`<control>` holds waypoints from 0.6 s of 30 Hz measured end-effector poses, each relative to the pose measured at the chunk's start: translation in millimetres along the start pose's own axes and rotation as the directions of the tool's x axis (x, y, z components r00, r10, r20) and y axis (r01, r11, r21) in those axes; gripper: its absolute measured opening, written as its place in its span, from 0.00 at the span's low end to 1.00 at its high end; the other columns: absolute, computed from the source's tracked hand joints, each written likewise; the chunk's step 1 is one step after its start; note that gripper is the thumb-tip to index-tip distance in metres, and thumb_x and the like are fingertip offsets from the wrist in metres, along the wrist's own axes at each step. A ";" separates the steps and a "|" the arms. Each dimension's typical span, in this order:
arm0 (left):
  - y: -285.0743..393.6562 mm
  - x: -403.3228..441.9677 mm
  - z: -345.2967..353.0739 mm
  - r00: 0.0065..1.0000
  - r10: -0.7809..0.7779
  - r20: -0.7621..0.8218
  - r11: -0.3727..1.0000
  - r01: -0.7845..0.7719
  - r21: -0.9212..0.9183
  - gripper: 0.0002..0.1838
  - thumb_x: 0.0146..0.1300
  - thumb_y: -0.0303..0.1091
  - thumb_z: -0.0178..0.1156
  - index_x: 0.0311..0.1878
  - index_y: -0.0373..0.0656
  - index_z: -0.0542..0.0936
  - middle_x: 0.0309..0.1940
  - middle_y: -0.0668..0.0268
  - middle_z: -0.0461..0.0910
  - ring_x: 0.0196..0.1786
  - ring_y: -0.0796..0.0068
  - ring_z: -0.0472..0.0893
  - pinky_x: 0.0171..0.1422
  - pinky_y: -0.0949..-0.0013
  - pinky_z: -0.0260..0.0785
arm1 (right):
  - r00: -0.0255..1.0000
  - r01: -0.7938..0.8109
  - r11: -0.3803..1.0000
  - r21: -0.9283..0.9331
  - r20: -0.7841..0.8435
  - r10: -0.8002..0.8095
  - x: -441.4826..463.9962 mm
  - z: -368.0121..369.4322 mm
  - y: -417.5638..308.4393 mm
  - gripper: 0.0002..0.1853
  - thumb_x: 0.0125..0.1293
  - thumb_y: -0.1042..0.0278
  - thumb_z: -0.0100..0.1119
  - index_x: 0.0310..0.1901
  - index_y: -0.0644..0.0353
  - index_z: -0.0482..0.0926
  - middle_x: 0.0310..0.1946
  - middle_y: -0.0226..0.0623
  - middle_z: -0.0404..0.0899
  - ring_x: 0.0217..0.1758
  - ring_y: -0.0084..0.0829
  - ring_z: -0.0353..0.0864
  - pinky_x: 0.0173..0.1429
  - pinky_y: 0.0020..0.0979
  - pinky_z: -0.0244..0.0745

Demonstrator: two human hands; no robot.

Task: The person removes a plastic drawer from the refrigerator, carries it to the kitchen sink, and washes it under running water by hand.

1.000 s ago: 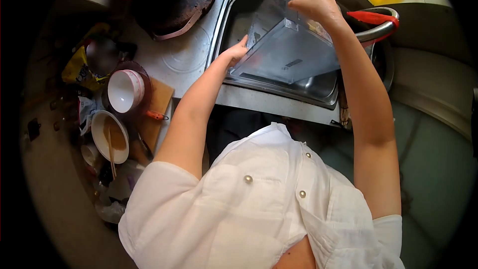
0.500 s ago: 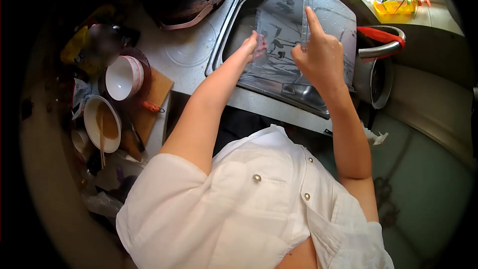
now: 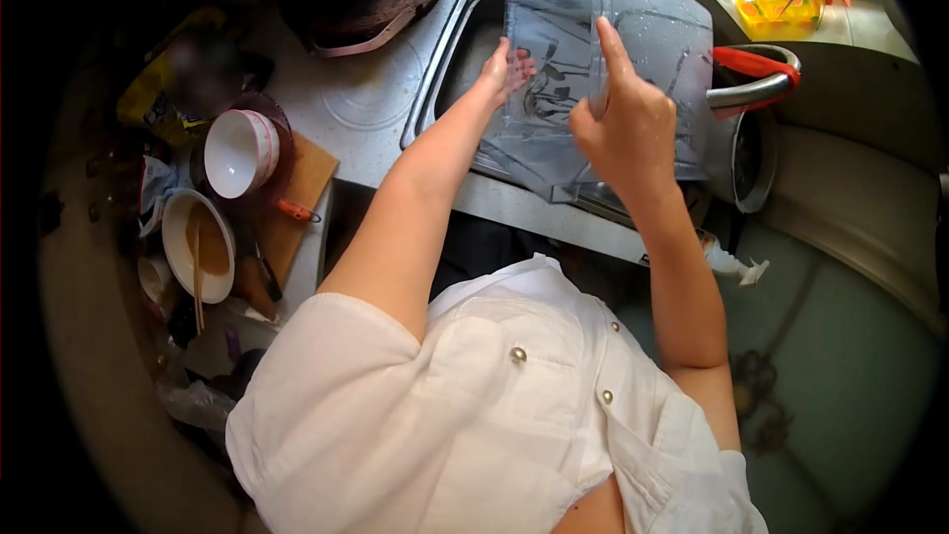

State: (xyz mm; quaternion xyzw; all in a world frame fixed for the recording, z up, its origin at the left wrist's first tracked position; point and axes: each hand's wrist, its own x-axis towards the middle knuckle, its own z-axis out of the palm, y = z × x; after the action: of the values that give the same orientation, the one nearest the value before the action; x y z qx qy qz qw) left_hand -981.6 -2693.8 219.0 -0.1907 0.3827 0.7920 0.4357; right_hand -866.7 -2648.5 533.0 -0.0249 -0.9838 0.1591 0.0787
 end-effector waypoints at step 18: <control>16.9 -83.9 -29.4 0.968 -0.094 0.233 0.721 -0.095 0.686 0.44 0.56 0.47 0.63 0.71 0.39 0.54 0.36 0.62 0.78 0.29 0.73 0.74 0.42 0.71 0.69 | 0.897 -0.367 0.930 0.038 0.279 0.342 153.4 7.7 62.0 0.10 0.51 0.64 0.57 0.30 0.60 0.82 0.18 0.40 0.76 0.20 0.32 0.74 0.28 0.35 0.73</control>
State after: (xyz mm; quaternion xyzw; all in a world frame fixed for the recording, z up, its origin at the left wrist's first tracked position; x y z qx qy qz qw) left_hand -950.7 -2767.6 261.2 0.0878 0.5922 0.6094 0.5199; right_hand -1017.8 -2580.8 528.6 -0.1784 -0.9561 0.2165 -0.0843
